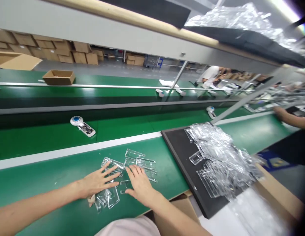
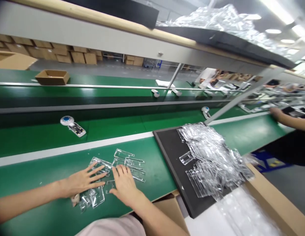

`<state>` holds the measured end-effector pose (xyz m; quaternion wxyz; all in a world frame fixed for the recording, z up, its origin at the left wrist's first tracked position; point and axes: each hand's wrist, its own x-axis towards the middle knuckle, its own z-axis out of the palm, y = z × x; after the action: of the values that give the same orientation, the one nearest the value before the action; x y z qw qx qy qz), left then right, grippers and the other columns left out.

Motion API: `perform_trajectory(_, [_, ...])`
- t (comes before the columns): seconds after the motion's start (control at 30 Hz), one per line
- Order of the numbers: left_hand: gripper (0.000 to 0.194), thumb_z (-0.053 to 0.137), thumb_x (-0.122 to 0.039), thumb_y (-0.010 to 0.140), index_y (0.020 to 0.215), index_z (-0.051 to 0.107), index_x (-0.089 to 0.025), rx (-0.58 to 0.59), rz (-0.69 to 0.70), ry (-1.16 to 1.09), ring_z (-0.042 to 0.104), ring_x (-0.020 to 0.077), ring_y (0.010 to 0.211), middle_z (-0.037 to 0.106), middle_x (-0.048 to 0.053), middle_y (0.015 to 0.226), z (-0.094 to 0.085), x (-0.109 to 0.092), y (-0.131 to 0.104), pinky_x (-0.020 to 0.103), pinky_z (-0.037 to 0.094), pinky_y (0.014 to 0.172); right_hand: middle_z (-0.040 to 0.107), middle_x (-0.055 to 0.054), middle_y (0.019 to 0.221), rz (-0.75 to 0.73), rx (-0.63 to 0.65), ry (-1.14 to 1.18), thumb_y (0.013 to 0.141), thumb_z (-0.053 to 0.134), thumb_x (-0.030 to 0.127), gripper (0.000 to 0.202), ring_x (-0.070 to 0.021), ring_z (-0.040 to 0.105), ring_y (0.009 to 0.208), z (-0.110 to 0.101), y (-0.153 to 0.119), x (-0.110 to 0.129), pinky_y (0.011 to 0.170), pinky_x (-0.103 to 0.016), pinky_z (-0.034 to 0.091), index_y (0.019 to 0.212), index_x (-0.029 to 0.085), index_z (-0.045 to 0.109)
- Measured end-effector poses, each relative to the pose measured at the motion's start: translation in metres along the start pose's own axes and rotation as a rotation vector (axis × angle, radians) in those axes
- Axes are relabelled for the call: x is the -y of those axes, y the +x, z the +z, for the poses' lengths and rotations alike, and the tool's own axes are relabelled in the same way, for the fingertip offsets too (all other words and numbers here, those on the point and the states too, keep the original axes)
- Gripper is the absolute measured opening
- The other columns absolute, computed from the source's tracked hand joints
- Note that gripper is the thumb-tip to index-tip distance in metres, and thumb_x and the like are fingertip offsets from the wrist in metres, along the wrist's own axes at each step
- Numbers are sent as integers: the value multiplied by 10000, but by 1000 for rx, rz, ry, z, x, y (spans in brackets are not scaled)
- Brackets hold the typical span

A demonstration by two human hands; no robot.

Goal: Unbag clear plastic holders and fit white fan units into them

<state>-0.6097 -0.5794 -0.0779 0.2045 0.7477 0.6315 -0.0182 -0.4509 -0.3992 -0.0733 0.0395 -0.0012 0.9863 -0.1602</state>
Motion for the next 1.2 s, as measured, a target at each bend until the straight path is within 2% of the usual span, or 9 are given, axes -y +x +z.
perform_trajectory(0.17, [785,701,-77,622,1351,434,-200,-15,141,-62,218,310,1384,398,137,1439,1,3,-8,520,62,1140,520,-155,1298,59,54,-55,706,685,159,706,-305,473,1175,26,-49,8,989,-476,379,1347,133,389])
perform_trajectory(0.3, [549,563,-136,750,1292,479,-152,37,-11,-73,440,310,1236,539,162,1291,15,-2,-24,480,227,1092,568,-177,1156,133,49,-82,740,596,144,618,-302,525,1022,32,-34,14,897,-479,425,1323,75,402])
perform_trajectory(0.5, [601,606,-81,585,1182,543,-114,88,-227,-19,465,346,1126,543,181,1215,23,-15,-19,490,329,971,557,-139,1076,57,64,-74,705,633,247,347,-284,476,1022,24,-22,10,969,-444,364,1017,110,566])
perform_trajectory(0.63, [467,597,-78,562,1028,598,-112,82,-229,-33,499,351,1037,588,176,1121,24,-18,-20,495,327,938,554,-82,989,107,-45,0,734,588,248,359,-242,472,968,13,-31,1,956,-400,370,1073,144,529])
perform_trajectory(0.8, [269,474,-94,712,950,562,-183,-86,-321,-131,544,245,863,618,82,924,4,-9,-20,441,345,902,516,-153,1124,204,-178,-62,788,506,176,499,-282,448,1052,-4,-19,-34,931,-438,377,1274,96,426])
perform_trajectory(0.9, [323,496,-80,673,977,550,-177,-137,-335,-100,503,292,1081,573,126,1181,-11,7,0,461,339,935,441,-186,1292,142,-153,-73,768,611,272,597,-340,368,1207,0,1,-56,998,-482,318,1312,126,413])
perform_trajectory(1.0, [452,564,-59,575,1018,565,-147,-99,-284,-55,224,361,1358,309,174,1475,-16,22,24,520,204,1065,257,-218,1457,119,-39,-94,592,770,494,1028,-444,203,1315,7,20,-69,1024,-607,223,1422,171,256])
perform_trajectory(1.07, [547,580,-58,560,1101,565,-139,-30,-273,-68,243,357,1359,334,192,1461,-14,28,33,514,192,1084,234,-242,1464,153,69,-90,513,793,544,1191,-482,210,1299,8,27,-72,981,-656,243,1453,175,162])
perform_trajectory(1.2, [727,546,-85,621,1330,465,-222,15,-369,-97,477,341,1204,519,146,1327,-1,29,31,512,307,1029,447,-200,1309,231,81,-55,693,676,375,860,-378,418,1163,2,26,-71,931,-553,364,1416,166,258])
